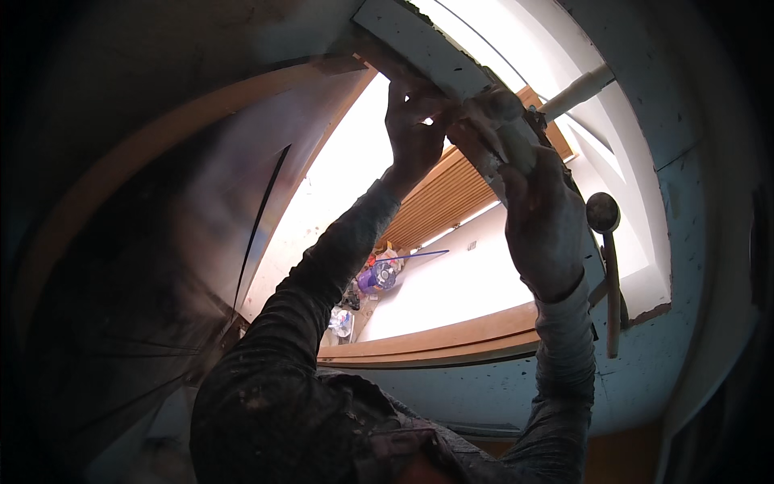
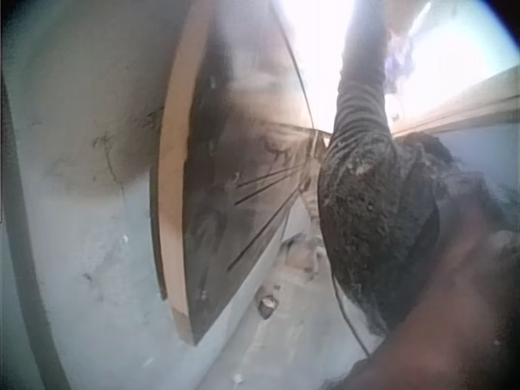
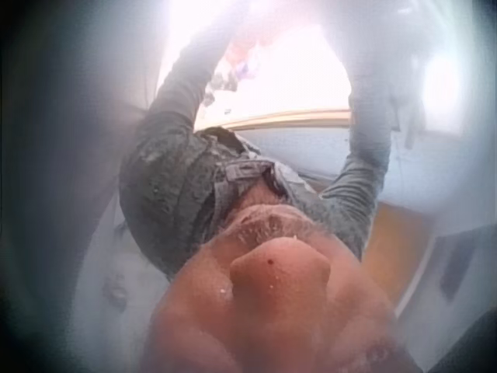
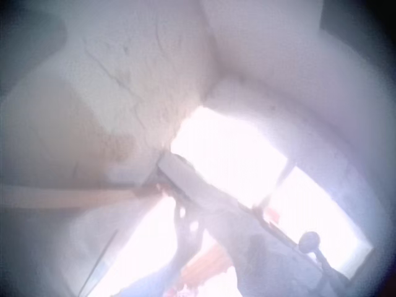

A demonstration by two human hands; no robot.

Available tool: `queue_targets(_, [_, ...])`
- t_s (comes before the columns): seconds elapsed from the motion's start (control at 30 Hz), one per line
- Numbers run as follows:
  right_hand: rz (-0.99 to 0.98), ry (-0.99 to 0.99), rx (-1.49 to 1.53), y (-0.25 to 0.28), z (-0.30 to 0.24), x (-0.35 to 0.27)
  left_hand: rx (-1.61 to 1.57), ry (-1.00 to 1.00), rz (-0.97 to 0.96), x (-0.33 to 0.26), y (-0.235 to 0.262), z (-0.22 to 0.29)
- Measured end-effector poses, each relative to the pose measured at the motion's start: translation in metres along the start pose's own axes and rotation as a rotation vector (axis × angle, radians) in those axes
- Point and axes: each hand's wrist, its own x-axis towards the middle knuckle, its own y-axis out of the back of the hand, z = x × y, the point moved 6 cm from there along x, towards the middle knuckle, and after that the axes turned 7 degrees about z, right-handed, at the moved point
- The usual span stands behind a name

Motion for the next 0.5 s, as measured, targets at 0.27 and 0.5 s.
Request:
queue_targets(0.27, [0.007,-0.026,-0.022,0.001,0.0,-0.006,-0.023,0.007,0.01,0.001,-0.001,0.0])
queue_targets(0.5, [0.122,0.011,0.061,0.003,-0.012,-0.006,0.01,-0.001,0.017,0.003,0.001,-0.007])
